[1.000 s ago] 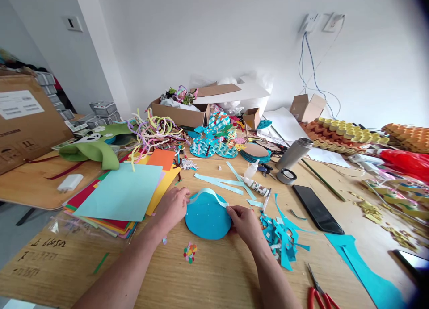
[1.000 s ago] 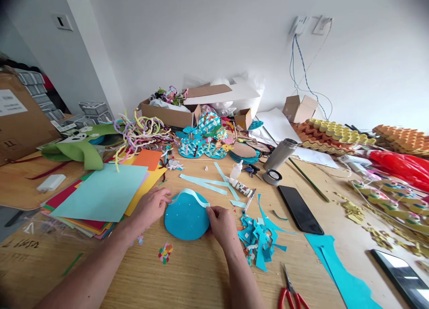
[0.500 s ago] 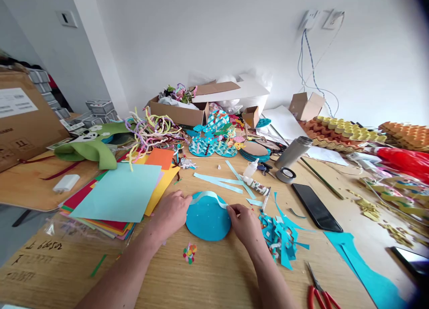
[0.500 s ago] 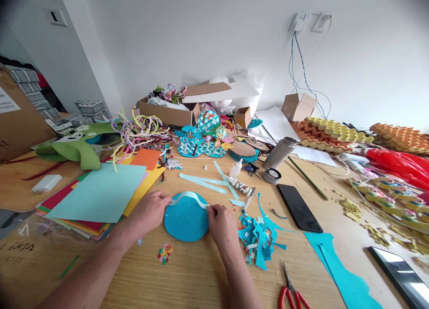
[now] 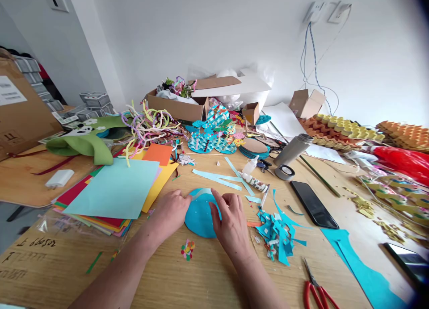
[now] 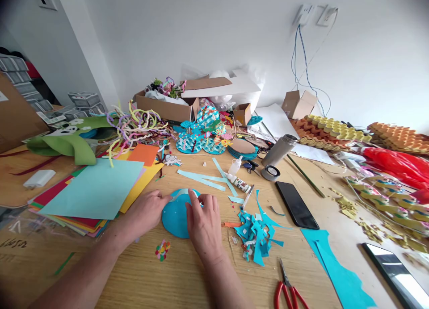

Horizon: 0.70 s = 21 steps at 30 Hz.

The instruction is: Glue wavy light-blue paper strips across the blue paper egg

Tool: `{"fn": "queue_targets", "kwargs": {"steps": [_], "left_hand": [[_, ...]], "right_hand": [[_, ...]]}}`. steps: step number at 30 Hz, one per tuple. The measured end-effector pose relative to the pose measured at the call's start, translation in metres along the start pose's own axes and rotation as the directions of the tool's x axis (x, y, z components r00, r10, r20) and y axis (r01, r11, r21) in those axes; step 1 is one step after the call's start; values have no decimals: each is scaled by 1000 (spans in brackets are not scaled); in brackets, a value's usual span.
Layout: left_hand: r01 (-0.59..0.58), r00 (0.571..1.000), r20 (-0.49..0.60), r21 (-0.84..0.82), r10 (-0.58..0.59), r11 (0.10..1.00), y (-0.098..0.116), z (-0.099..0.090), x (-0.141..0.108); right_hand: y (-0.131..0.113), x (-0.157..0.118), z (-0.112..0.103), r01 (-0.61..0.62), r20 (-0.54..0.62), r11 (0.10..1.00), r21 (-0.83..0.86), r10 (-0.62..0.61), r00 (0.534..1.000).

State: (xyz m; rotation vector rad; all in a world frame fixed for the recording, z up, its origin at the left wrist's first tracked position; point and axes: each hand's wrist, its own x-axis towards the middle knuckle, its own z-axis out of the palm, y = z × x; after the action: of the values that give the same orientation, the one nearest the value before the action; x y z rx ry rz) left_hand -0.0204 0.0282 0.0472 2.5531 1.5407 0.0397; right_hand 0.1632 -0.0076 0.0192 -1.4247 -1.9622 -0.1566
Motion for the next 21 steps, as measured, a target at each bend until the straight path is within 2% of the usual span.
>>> {"fn": "queue_targets", "kwargs": {"steps": [8,21], "left_hand": [[-9,1000,-10,13,9,1000,4,-2,-1],[-24,1000,-6,10,25,1000,3,-1,-1]], "right_hand": [[-6,0,4,33,85,984,-175,-18,996],[-2,-4,9,27,123,987,-159,-7,992]]}}
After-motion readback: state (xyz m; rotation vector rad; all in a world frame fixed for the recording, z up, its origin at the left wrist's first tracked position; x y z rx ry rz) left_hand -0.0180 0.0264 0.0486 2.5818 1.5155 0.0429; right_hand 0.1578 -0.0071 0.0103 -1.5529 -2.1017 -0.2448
